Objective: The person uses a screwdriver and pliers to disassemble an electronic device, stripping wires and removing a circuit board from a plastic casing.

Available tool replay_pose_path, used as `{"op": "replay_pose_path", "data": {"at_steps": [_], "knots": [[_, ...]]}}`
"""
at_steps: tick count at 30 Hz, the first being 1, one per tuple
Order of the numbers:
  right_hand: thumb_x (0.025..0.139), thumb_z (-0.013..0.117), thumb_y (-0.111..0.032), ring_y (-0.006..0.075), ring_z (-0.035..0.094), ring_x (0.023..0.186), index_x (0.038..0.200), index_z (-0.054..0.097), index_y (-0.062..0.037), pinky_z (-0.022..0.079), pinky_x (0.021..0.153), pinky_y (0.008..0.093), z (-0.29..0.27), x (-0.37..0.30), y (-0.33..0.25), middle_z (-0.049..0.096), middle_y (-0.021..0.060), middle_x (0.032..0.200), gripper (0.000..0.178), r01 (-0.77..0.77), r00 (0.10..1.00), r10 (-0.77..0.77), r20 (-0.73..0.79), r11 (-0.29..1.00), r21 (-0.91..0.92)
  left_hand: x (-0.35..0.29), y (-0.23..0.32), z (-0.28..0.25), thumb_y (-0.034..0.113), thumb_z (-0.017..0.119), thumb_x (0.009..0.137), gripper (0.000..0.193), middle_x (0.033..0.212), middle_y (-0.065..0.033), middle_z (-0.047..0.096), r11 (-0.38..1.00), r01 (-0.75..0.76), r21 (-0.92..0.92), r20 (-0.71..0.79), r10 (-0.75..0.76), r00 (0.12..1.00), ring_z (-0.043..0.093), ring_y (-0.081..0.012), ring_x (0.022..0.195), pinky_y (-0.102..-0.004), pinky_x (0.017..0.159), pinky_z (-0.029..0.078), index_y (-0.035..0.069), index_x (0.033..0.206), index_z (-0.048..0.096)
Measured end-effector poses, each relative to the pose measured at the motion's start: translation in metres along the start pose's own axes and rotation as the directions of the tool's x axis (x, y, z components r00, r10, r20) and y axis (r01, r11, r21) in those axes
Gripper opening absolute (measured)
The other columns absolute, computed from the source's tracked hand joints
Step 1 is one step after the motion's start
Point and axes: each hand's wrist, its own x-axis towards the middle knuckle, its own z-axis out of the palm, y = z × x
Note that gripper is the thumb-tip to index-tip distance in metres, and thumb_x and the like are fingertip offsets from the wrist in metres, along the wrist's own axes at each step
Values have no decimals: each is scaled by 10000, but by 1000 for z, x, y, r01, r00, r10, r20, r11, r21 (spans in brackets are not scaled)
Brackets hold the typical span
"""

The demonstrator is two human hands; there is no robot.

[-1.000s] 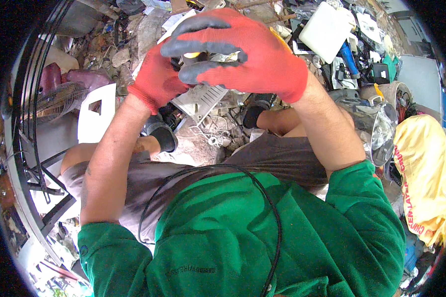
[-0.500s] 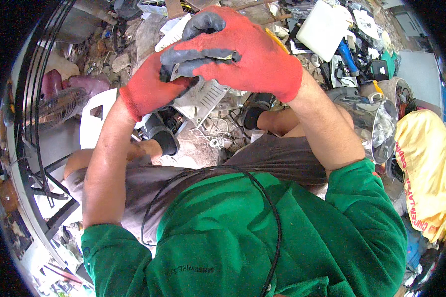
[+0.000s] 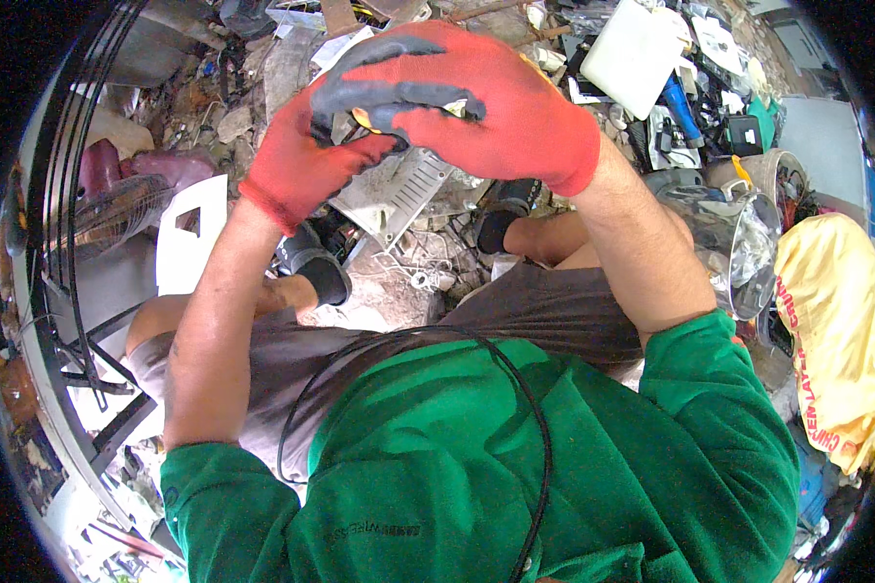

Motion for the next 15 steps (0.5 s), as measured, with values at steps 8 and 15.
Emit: {"op": "replay_pose_path", "data": {"at_steps": [8,15], "knots": [[809,681,-179,316,580,1042,1212,632,-104,461,923,400,4,-1,-2,601,157,1124,413,120,965,-122,-234,993,-19,-1,-4,-2,94,807,733,505,1072,-58,676,999,40,8,87,-41,995,631,-151,975,-338,852,528,52,1185,586],[823,677,-234,323,563,1129,1243,633,-137,445,987,412,2,0,-7,607,139,1213,433,21,999,-23,-36,999,-34,-3,-5,3,128,811,731,512,1072,-78,677,991,-102,87,48,98,994,648,-179,980,-344,857,526,46,1183,584]]}}
